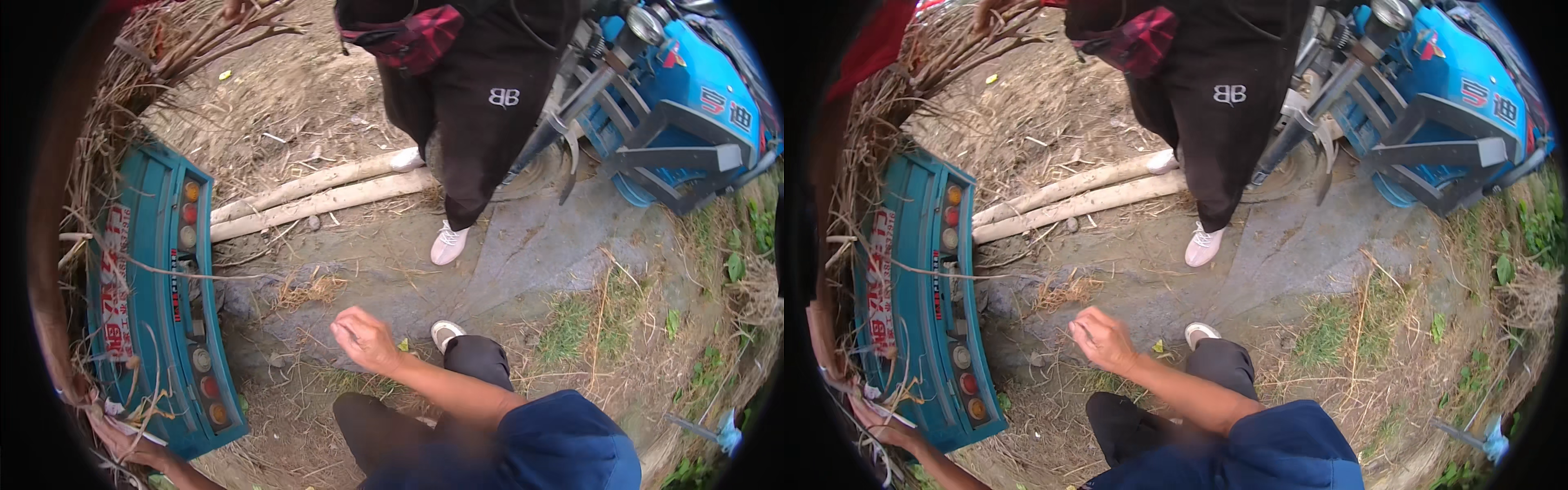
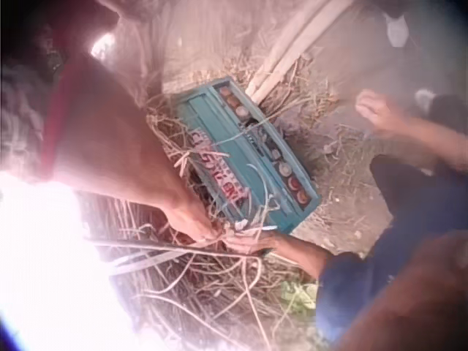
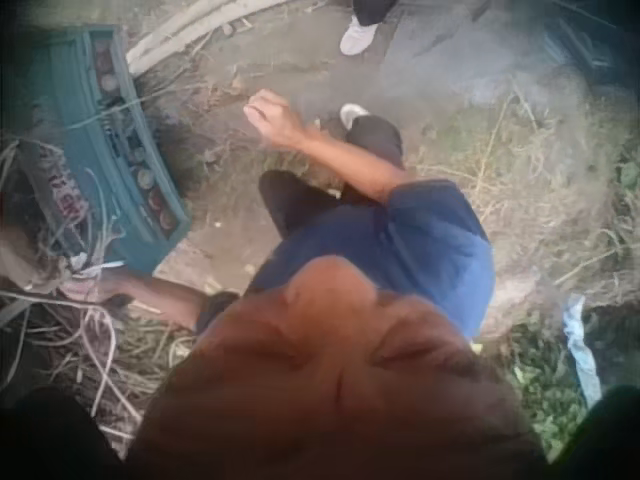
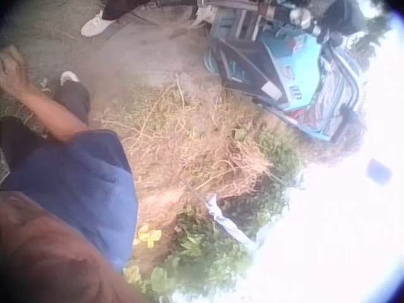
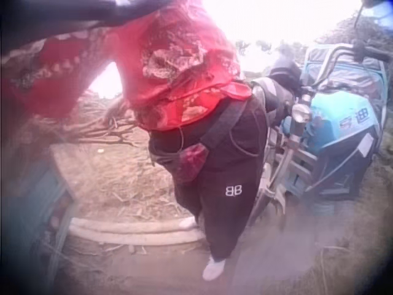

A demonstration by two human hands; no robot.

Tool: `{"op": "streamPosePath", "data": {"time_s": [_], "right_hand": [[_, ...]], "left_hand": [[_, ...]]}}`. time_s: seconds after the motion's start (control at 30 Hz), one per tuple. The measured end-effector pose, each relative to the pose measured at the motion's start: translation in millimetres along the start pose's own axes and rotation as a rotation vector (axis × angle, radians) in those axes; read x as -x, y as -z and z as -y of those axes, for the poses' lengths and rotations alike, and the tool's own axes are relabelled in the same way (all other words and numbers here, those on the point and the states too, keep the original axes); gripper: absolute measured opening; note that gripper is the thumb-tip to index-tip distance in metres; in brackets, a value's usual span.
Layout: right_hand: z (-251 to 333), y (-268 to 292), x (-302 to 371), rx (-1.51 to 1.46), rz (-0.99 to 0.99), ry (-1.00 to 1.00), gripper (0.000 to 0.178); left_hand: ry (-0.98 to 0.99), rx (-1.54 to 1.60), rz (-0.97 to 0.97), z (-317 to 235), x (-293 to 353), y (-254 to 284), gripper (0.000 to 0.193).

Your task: The person secures a large bundle of sticks on the back of a three-wheeled cargo vehicle using a white strap. They pull the strap through the bundle, tie it to the vehicle's frame, and tighten it to hold the load in place.

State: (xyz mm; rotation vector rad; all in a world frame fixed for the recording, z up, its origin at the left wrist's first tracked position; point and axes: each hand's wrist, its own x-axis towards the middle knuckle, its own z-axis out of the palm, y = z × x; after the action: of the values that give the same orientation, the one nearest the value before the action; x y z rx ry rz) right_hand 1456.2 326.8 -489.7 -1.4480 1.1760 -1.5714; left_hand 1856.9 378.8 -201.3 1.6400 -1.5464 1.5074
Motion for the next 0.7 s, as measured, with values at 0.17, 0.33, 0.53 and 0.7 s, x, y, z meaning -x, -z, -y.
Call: {"op": "streamPosePath", "data": {"time_s": [0.17, 0.33, 0.53, 0.7], "right_hand": [[-28, -3, 17, 0.183, 0.071, -0.215, 0.011], [-41, 25, 77, 0.405, 0.416, -0.508, 0.027], [0, 104, 107, 0.526, 0.428, -0.622, 0.027], [82, 127, 92, 0.352, 0.373, -0.703, 0.024]], "left_hand": [[0.808, 0.749, 0.059, -64, -19, 1, 0.034], [0.854, 0.854, 0.083, -79, -44, 44, 0.034], [0.857, 0.906, 0.205, -80, -46, 58, 0.051], [0.737, 0.672, 0.331, -85, -63, 67, 0.043]]}}
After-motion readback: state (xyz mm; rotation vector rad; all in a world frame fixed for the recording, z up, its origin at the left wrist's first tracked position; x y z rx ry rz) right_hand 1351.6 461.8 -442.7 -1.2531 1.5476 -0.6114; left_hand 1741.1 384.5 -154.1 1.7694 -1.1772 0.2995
